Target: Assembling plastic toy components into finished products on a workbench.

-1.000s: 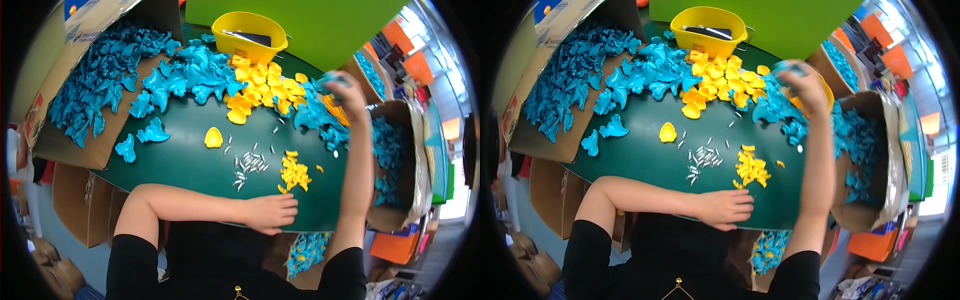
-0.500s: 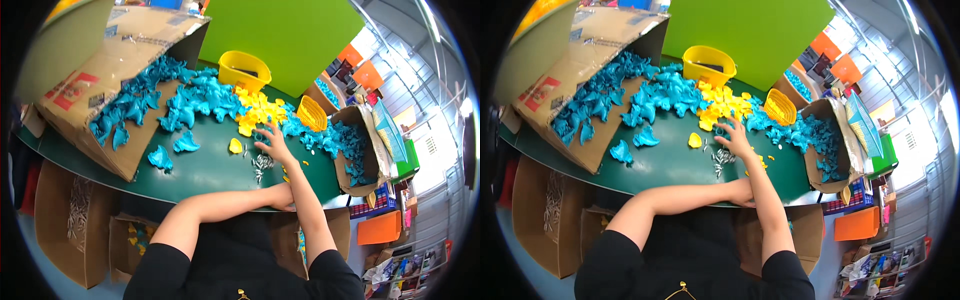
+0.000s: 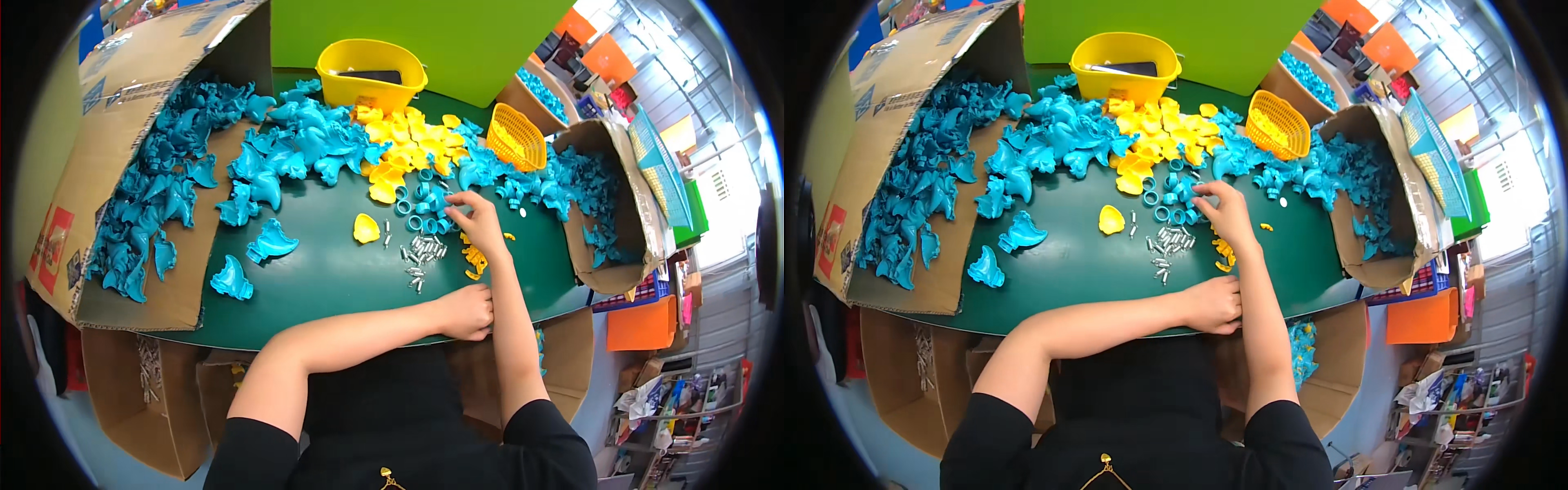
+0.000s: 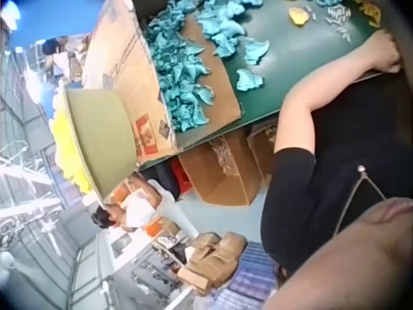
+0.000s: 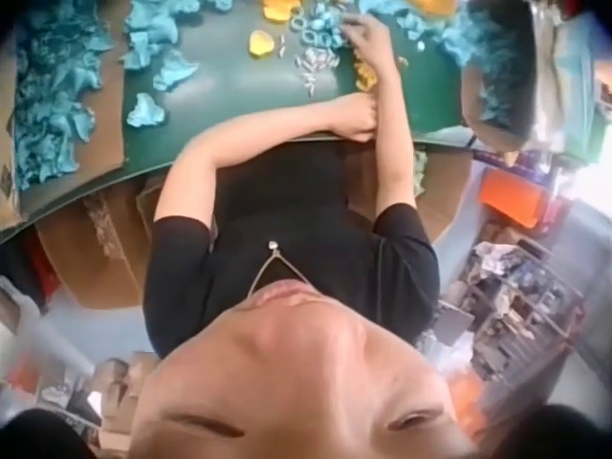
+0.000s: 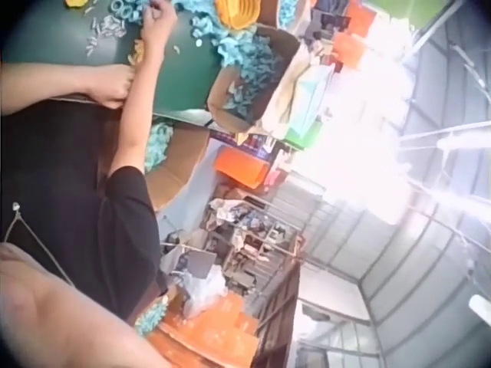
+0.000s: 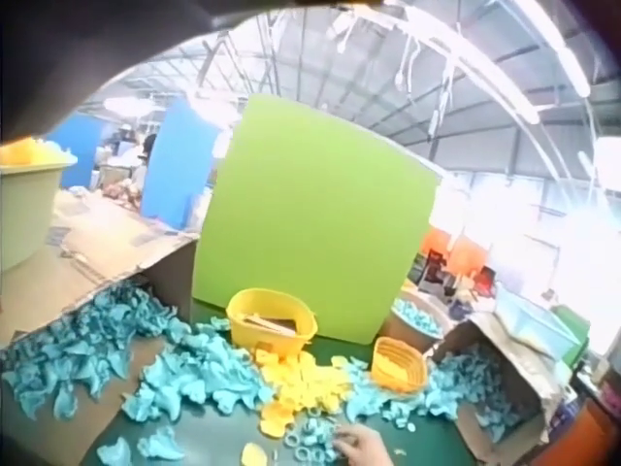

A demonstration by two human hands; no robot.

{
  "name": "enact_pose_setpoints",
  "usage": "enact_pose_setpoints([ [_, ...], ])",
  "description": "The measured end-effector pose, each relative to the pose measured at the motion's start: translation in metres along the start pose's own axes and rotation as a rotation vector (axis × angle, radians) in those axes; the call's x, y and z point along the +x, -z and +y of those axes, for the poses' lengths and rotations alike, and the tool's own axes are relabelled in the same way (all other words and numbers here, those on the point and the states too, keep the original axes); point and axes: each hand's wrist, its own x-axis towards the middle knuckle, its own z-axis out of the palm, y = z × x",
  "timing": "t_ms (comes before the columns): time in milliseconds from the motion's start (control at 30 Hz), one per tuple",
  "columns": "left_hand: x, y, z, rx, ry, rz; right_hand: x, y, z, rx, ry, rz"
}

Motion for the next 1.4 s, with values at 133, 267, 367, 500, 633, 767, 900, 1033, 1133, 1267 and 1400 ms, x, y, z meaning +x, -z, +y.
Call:
enact_pose_setpoints([
  [133,-0.001,0.004,0.001,0.039,-0.024,0.119,0.006,-0.005,-0.010,-0.107,0.157,0.000],
  [267,-0.010,0.016,0.018,0.189,-0.091,0.149,0.002,-0.009,0.010,-0.129,0.347,0.207],
  [367,-0.027,0.042,0.056,0.384,0.095,0.183,-0.023,-0.001,0.016,-0.091,0.332,0.297],
  [500,-0.101,0.084,0.120,0.741,0.638,0.502,-0.085,0.014,0.002,-0.134,0.345,0.263],
  [633,-0.161,0.084,0.156,1.036,0.771,0.587,-0.149,0.009,0.010,-0.215,0.418,0.127],
  [767,-0.189,0.027,0.172,0.552,0.949,0.177,-0.163,-0.009,0.023,-0.233,0.496,0.186],
  [900,-0.203,-0.047,0.137,0.670,1.000,0.142,-0.171,-0.009,0.018,-0.216,0.547,0.322],
  [1033,-0.200,-0.074,0.101,0.565,1.068,0.122,-0.174,-0.014,0.020,-0.276,0.572,0.409],
  [1133,-0.163,-0.063,0.114,0.011,1.217,0.311,-0.177,-0.014,0.022,-0.307,0.534,0.418],
  [1267,-0.170,-0.074,0.125,-0.764,1.038,0.196,-0.175,-0.020,0.017,-0.305,0.550,0.407],
  [1400,-0.166,-0.051,0.127,-1.027,1.230,0.281,-0.176,-0.017,0.022,-0.330,0.557,0.452],
])
